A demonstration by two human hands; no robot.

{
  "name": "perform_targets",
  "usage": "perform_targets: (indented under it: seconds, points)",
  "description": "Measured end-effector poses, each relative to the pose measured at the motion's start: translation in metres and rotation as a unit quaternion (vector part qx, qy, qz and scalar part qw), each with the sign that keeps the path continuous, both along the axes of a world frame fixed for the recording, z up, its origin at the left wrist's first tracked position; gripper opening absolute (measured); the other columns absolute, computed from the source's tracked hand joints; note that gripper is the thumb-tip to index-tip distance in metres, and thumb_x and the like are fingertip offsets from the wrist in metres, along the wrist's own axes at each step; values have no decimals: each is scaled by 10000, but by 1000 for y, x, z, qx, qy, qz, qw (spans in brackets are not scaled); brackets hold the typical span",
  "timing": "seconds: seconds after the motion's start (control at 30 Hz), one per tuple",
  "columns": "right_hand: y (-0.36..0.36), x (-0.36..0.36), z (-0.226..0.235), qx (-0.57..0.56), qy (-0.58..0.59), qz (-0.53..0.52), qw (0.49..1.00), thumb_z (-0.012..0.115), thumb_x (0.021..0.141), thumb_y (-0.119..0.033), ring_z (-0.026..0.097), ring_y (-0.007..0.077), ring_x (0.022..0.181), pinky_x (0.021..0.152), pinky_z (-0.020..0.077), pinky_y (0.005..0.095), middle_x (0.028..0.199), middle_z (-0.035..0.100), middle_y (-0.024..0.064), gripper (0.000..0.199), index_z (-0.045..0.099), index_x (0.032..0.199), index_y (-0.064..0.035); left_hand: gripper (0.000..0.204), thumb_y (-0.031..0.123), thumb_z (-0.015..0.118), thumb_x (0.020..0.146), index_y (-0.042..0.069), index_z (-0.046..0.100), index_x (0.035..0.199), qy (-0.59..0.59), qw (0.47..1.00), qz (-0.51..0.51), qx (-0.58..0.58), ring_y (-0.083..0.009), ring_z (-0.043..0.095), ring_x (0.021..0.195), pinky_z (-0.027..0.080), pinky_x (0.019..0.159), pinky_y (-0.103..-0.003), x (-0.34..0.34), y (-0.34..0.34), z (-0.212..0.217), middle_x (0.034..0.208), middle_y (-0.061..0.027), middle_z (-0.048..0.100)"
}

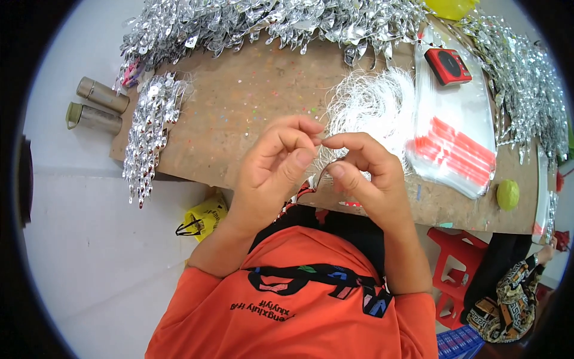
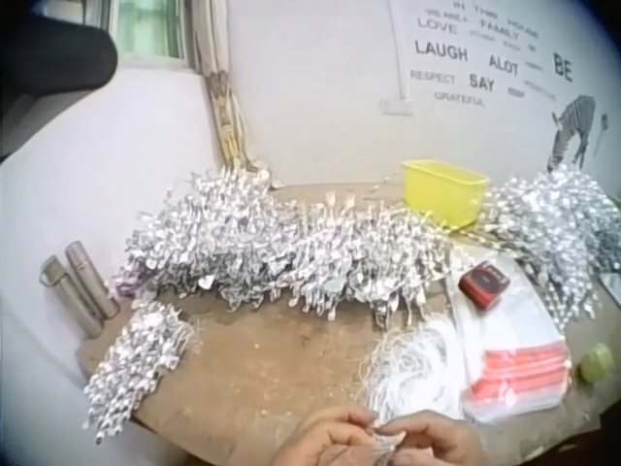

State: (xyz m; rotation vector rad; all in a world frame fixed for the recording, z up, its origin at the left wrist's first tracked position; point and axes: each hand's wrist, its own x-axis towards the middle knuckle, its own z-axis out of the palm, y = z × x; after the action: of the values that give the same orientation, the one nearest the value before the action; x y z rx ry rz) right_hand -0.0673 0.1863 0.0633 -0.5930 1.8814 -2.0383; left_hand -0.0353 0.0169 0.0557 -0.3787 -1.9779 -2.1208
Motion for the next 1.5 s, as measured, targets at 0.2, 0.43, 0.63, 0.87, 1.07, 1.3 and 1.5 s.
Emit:
perform_targets:
  seconds: [0.2,0.43,0.63,0.87,1.07,1.3,1.5]
  points:
    - [5,1,-2,11,-25,-57,998,567,841,-48,468,27,491,423,317,165,621,536,-20,118,581,955,-23,193,86,559,868,22,506,1042,32,999,1,-29,-160,458,1075,357,926,-313,3,19,-10,1103,-95,498]
    - [12,-10,-3,-134,-157,-19,978,550,873,-110,428,30,457,381,264,160,609,542,7,87,561,930,-46,265,21,568,821,34,552,1085,-61,996,-39,-50,-181,593,837,481,706,-275,13,11,-8,1005,-95,594]
    - [15,-18,-9,-83,-178,16,980,550,871,-132,459,48,504,394,254,160,634,535,23,90,551,898,-46,302,-25,540,809,37,598,1098,6,951,-32,-306,-171,569,885,446,755,-270,23,-26,11,1029,-79,591]
    - [12,-28,-23,-77,-176,38,981,552,868,-102,549,88,638,509,360,158,761,563,28,94,557,917,-21,302,14,529,845,14,573,1144,-194,974,-38,-112,-94,512,721,430,659,-218,49,-64,3,919,-56,564]
    - [0,-27,-19,-141,-267,72,950,541,878,-127,358,17,421,390,239,137,701,589,53,84,556,916,-55,340,69,524,849,-23,532,1176,-275,960,-54,4,-88,515,732,431,673,-224,58,-86,-14,1011,-102,609]
    - [-8,-22,-27,-141,-271,58,950,534,885,-143,264,2,374,361,191,136,694,610,74,88,557,919,-66,339,93,543,851,-21,536,1170,-299,950,-86,27,-96,521,730,433,680,-229,63,-89,-31,1005,-98,608]
    - [-7,-22,-30,-179,-274,59,943,539,883,-143,270,2,367,364,197,134,721,629,85,92,561,932,-69,334,109,552,857,-13,543,1167,-316,938,-144,12,-109,535,743,437,686,-232,63,-86,-37,1001,-93,604]
